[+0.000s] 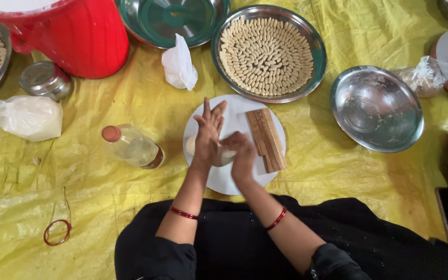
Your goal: The person kneads a dough-like substance on a white plate, then rolls it into a log and uses a grooved wooden board to press and shape small pieces into ridged forms. The shaped pieces are placed onto a nearby metal tray.
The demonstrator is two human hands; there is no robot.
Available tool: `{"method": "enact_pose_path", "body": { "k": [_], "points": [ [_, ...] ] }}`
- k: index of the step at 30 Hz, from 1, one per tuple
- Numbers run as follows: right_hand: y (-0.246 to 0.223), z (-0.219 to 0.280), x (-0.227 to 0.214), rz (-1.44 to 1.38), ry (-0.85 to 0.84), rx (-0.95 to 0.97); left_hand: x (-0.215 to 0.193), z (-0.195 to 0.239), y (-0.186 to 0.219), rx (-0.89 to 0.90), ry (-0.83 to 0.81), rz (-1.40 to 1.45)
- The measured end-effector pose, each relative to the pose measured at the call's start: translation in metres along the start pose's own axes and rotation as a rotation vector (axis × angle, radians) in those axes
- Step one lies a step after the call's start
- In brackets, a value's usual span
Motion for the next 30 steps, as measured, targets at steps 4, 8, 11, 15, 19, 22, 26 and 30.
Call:
{"method": "enact_pose_path", "body": {
  "k": [4,8,11,15,19,22,26,30],
  "points": [
    [-0.008,-0.012,0.057,0.741,-0.329,-0.184,0.022,0.007,0.01,-0.151,-0.012,0.222],
    [0.017,-0.095,0.053,0.772,-0.161,0.068,0.032,0.017,0.031,-0.053,-0.116,0.32],
    [0.019,-0.109,0.065,0.847,-0.325,0.067,0.021,0.011,0.034,-0.071,-0.017,0.336],
    [-0.005,-0.034,0.097,0.814,-0.54,-0.007,0.0,0.014,0.042,0.018,0.078,0.049],
    [-0.02,0.032,0.105,0.635,-0.654,-0.052,-0.027,0.016,0.042,-0.19,0.322,0.14],
    [0.018,0.004,0.081,0.714,-0.554,0.029,-0.012,0.013,0.05,-0.046,0.212,0.129],
    [0.077,-0.097,0.056,0.892,-0.627,0.223,0.027,0.011,0.049,0.092,-0.027,0.184],
    [0.054,-0.135,0.057,0.831,-0.344,0.092,0.03,0.013,0.032,-0.049,0.026,0.225]
  ]
}}
Point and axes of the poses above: each hand's wrist, its own z-axis away from the middle knuckle, its own x-axis out of the palm, y = z × x, the point moved 6 cm from there along -z, towards the middle knuckle, and after that the axes turned 14 degrees about -z, right-handed, at the moved point
